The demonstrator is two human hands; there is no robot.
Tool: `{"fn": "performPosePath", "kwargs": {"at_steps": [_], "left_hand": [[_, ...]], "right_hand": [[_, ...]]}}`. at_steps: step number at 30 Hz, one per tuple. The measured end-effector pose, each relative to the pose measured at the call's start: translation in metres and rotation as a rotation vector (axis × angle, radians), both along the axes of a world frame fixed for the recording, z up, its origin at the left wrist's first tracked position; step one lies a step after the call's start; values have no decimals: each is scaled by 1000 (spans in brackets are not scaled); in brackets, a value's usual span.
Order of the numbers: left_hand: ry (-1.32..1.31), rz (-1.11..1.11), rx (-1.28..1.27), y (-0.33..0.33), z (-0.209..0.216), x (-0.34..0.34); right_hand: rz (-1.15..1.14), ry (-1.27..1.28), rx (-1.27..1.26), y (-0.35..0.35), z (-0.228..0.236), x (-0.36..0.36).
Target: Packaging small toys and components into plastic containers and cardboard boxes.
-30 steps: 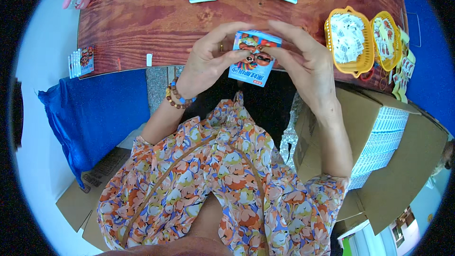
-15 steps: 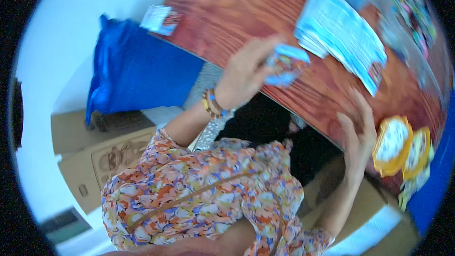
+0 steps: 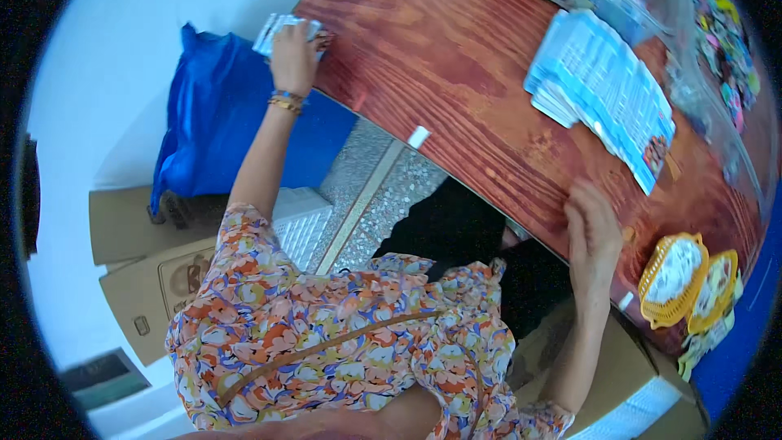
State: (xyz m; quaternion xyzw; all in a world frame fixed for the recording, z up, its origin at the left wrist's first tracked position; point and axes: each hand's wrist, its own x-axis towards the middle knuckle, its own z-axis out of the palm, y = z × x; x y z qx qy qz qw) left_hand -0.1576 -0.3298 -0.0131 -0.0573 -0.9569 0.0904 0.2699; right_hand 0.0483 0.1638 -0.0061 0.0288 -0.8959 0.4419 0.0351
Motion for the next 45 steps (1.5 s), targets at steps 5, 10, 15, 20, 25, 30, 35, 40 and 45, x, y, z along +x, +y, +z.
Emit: {"fn": "performPosePath", "kwargs": {"at_steps": [5,10,15,20,25,30,35,40,45], "left_hand": [[35,-72,-172,-13,15,4],[61,-61,119,20,12,22],[-327,-439,845,148,-1,70],[-1142,-584,1554,274,2,118],[-1227,-714,1805,336,-12,117],[-1322,-925,1508,316,2,127],[-744,-943,773,333,19,145],[-538,-901,665,335,17,155],[-625,-801,933,331,18,147]], "right_hand": [[-243,328,402,26,4,-39],[-218,192,428,54,-37,-44],[-274,174,417,66,-31,-29],[-236,492,508,37,-10,-7],[0,421,465,-1,4,35],[-385,176,-235,20,44,15],[-253,-113,-422,43,22,-6],[-252,-89,-593,32,25,-10],[-393,78,-616,25,23,-9]]}}
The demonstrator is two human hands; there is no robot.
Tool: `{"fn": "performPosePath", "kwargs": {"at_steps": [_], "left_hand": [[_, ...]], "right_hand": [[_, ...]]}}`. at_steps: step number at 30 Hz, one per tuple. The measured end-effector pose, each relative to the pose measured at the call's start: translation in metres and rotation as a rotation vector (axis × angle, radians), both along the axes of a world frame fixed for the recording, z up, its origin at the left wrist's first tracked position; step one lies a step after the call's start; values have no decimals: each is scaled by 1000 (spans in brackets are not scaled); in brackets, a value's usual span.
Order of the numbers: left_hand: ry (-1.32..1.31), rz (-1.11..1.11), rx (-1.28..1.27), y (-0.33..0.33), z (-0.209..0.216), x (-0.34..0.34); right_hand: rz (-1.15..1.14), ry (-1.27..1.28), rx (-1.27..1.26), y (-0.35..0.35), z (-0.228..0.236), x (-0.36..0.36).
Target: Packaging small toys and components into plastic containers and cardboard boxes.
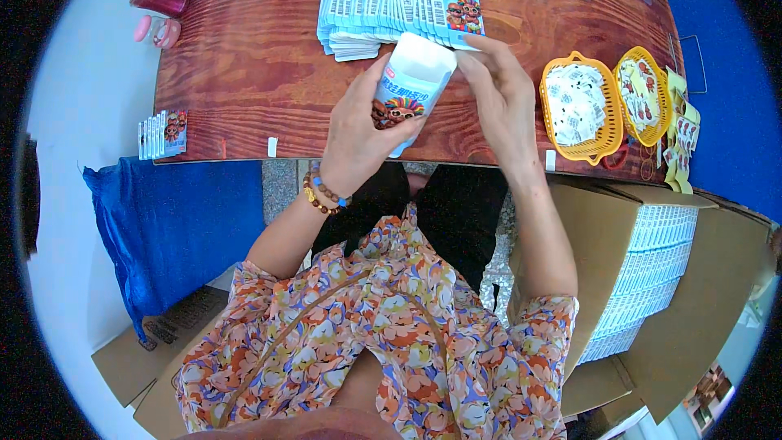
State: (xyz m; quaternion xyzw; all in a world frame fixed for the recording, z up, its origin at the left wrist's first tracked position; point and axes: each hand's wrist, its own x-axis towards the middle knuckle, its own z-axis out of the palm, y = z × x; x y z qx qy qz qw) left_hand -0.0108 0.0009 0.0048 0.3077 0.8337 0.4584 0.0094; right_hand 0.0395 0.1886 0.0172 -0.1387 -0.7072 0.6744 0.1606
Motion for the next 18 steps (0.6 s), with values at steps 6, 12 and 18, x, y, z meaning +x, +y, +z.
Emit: {"fn": "performPosePath", "kwargs": {"at_steps": [6,12,18], "left_hand": [[-117,40,85,8,5,2],[-453,-138,409,-6,3,-3],[-499,-273,374,-20,-7,-7]], "right_hand": [[-57,161,-60,-34,-34,25],[-61,289,82,-26,-35,24],[242,202,37,-4,-26,25]]}}
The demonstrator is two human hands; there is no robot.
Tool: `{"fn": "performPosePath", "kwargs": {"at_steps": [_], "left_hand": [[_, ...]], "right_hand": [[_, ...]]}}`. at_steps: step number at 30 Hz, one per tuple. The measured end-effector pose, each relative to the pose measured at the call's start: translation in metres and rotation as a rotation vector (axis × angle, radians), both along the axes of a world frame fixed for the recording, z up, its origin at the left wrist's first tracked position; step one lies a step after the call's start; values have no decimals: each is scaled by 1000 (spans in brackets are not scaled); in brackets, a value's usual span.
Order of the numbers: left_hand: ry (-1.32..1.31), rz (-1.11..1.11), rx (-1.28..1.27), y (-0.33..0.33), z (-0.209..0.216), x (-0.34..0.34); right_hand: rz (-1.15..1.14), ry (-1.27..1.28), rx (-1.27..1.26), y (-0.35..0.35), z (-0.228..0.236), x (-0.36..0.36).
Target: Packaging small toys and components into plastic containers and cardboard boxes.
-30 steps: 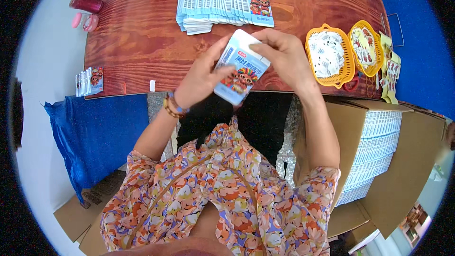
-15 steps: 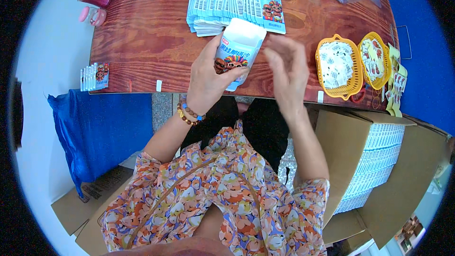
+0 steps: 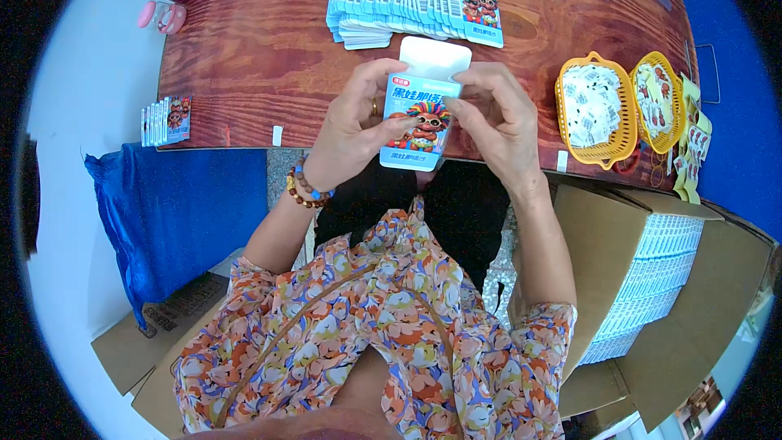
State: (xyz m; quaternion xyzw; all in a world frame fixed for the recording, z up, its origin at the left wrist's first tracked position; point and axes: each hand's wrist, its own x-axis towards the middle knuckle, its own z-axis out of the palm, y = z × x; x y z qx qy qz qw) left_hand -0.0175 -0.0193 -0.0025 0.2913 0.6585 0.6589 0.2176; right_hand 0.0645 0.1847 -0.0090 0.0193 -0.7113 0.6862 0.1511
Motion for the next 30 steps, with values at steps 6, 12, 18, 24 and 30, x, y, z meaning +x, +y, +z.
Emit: {"fn": "performPosePath", "kwargs": {"at_steps": [6,12,18,24,30], "left_hand": [[-157,-93,9,-2,3,5],[-114,-49,-34,-1,3,11],[-53,-68,-34,-2,7,14],[-234,-80,-40,-3,10,16],[-198,-59,-76,-3,0,13]], "right_hand": [[15,-94,275,6,23,0],[45,-125,130,2,40,-3],[213,-425,-97,20,44,-14],[227,-422,152,15,55,-16],[191,-421,398,11,62,-15]]}}
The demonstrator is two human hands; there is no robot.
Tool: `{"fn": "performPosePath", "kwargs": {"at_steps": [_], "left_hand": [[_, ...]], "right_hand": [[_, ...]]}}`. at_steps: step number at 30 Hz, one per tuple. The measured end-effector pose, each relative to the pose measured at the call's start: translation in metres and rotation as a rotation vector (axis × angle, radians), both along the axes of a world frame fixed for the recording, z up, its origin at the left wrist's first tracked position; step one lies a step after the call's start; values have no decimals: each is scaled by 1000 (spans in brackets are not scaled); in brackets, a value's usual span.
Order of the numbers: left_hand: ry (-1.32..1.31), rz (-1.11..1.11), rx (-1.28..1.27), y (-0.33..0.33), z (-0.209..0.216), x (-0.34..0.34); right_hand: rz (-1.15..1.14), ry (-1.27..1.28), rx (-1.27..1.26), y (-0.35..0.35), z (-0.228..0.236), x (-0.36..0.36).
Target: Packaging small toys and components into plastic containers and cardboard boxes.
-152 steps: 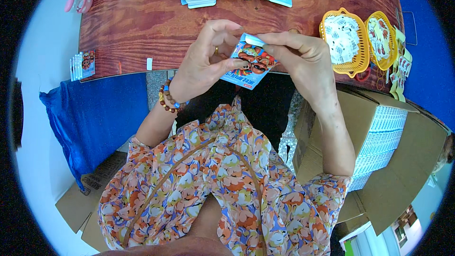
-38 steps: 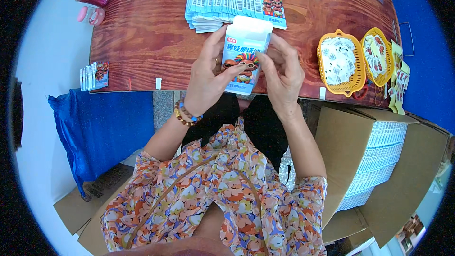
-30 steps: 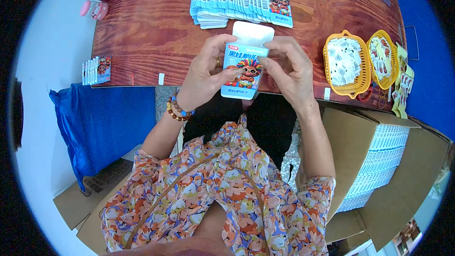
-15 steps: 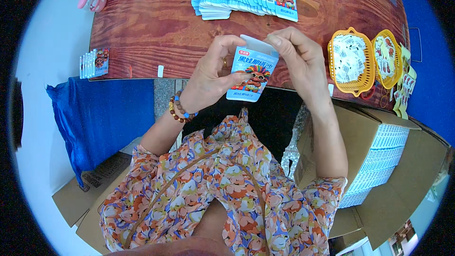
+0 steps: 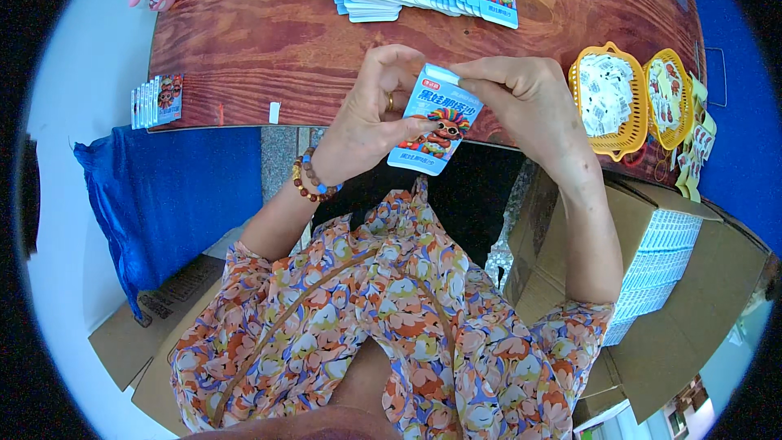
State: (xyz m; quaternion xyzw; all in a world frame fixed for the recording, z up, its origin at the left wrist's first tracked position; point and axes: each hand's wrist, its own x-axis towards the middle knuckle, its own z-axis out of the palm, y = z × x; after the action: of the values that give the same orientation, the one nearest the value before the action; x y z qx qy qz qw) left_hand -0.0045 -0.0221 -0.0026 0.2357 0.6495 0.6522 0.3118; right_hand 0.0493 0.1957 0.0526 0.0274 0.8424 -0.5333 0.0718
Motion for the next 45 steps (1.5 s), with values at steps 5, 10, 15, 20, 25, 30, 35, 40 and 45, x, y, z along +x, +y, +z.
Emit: {"fn": "performPosePath", "kwargs": {"at_steps": [5,10,15,20,25,30,35,40,45], "left_hand": [[4,42,5,3,5,3],[72,48,51,4,0,2],[-6,72,91,5,-4,1],[95,65,131,-3,5,-8],[208,160,83,-8,13,-19],[-404,334,430,-27,35,-61],[568,593,203,-21,10,-81],[382,753,325,-47,13,-112],[186,668,283,-50,-3,-117]], "right_hand": [[150,228,321,-7,9,5],[183,377,476,-11,0,13],[-5,256,119,2,-22,14],[145,164,18,5,-8,1],[19,82,-119,-11,1,-20],[-377,-5,-737,-11,-1,-74],[-195,-339,-855,-74,6,-127],[136,463,403,-60,34,-234],[153,664,1188,-42,27,-362]]}}
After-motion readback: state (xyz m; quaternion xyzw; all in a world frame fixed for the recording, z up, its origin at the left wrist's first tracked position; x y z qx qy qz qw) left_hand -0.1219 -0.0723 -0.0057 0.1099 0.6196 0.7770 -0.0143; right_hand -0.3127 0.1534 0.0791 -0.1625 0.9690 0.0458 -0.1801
